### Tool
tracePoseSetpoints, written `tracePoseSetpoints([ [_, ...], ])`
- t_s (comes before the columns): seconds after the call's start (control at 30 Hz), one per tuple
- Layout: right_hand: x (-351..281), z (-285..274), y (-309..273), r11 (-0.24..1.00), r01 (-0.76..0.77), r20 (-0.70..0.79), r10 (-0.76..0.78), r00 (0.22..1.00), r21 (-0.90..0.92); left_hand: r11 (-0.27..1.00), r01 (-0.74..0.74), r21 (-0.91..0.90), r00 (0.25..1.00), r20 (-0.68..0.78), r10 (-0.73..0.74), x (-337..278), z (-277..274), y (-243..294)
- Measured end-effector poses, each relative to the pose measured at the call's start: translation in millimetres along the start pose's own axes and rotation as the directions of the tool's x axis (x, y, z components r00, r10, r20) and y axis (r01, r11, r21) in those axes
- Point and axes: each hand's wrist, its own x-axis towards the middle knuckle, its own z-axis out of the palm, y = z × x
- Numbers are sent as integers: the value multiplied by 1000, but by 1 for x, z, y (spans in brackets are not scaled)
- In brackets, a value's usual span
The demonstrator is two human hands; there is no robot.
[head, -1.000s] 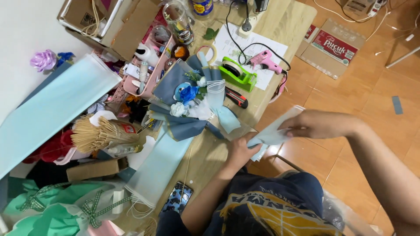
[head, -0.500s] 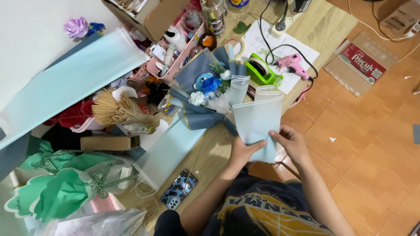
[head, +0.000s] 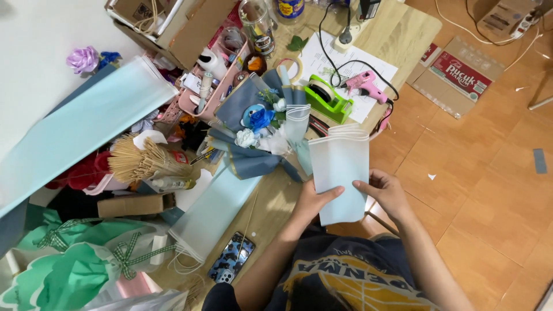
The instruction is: The person folds a sheet of light blue wrapping paper and places it around a bouquet containing a blue teddy bear and artificial flowers. They repeat this process with additional sheets, arranging them around the bouquet to create a decorative wrap.
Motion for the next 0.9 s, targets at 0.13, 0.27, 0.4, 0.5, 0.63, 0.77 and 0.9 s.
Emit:
tracePoseSetpoints([
  [0.13, -6, 8, -4, 1000, -8, 7, 8, 1000, 12, 999, 11, 34, 999, -41, -10, 12, -12, -36],
  [0.27, -6, 15, -11, 1000, -19, 28, 19, 999, 1, 1000, -4, 20, 996, -91, 6, 9, -8, -25],
  [0.4, -5, 16, 3, 999, -38, 37, 38, 999, -1, 1000, 23, -8, 995, -101, -23, -4, -7, -20],
  [0.5, 3, 24, 1, 999, -20, 53, 18, 998, 33, 998, 55, 14, 984, -172, -52, -5, -7, -21],
  [0.63, 5, 22, 15, 999, -37, 57, 35, 998, 21, 997, 62, 39, 970, -236, -51, -2, -11, -21],
  [0.77, 5, 20, 20, 1000, -8, 62, 7, 998, 8, 1000, 22, -4, 979, -201, -22, -7, -11, -18],
  [0.9, 3, 15, 25, 1000, 4, 63, -2, 998, -30, 999, 26, -24, 979, -204, -30, -6, -11, -25],
])
